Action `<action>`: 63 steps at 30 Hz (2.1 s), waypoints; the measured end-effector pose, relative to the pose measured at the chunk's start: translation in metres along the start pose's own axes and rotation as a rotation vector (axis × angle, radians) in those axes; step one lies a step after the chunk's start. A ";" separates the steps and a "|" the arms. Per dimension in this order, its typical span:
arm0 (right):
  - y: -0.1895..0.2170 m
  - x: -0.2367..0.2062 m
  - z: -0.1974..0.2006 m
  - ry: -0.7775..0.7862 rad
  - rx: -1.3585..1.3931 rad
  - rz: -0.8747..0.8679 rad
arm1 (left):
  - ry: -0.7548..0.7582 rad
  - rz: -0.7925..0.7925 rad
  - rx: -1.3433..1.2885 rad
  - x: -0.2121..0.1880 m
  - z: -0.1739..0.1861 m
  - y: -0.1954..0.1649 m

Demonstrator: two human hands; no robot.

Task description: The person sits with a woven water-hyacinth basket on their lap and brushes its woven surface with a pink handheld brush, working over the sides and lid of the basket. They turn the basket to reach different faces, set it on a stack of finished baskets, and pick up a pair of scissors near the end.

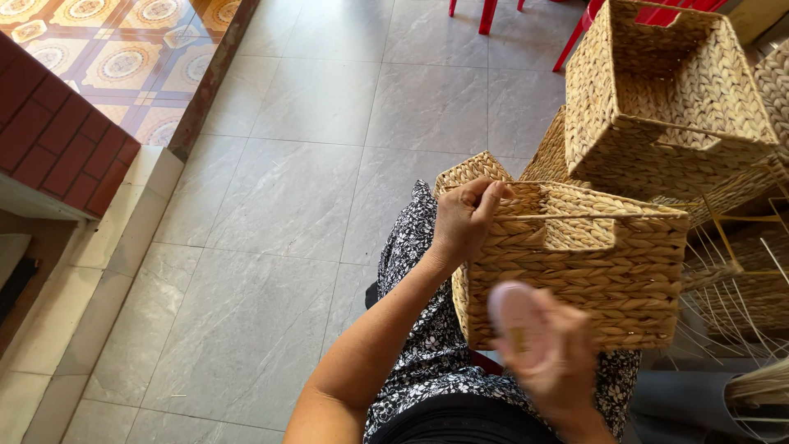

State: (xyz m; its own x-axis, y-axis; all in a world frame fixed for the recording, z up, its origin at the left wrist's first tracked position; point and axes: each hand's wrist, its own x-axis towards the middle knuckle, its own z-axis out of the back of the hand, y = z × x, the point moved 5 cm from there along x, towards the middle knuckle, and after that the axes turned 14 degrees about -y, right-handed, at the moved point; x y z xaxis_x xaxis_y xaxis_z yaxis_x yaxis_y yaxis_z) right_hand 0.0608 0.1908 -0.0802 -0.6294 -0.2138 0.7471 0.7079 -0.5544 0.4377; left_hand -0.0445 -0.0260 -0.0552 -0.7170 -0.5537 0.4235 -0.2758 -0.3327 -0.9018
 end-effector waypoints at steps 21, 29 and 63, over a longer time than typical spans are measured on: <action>-0.071 0.028 0.057 -0.213 0.172 -0.393 | 0.001 -0.049 -0.072 -0.004 -0.006 -0.011; 0.042 0.026 -0.029 0.117 0.041 0.106 | -0.011 0.011 -0.046 -0.002 0.004 -0.005; -0.115 -0.034 0.081 -0.441 0.260 -0.659 | 0.545 -0.472 0.531 -0.059 -0.135 -0.090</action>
State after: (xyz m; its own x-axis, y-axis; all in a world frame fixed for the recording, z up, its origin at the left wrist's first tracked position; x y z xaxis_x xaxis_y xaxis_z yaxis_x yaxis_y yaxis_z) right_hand 0.0262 0.3268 -0.1154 -0.7955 0.4541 0.4012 0.3241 -0.2406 0.9149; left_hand -0.0639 0.1402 -0.0107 -0.8459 0.1247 0.5186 -0.3831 -0.8186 -0.4280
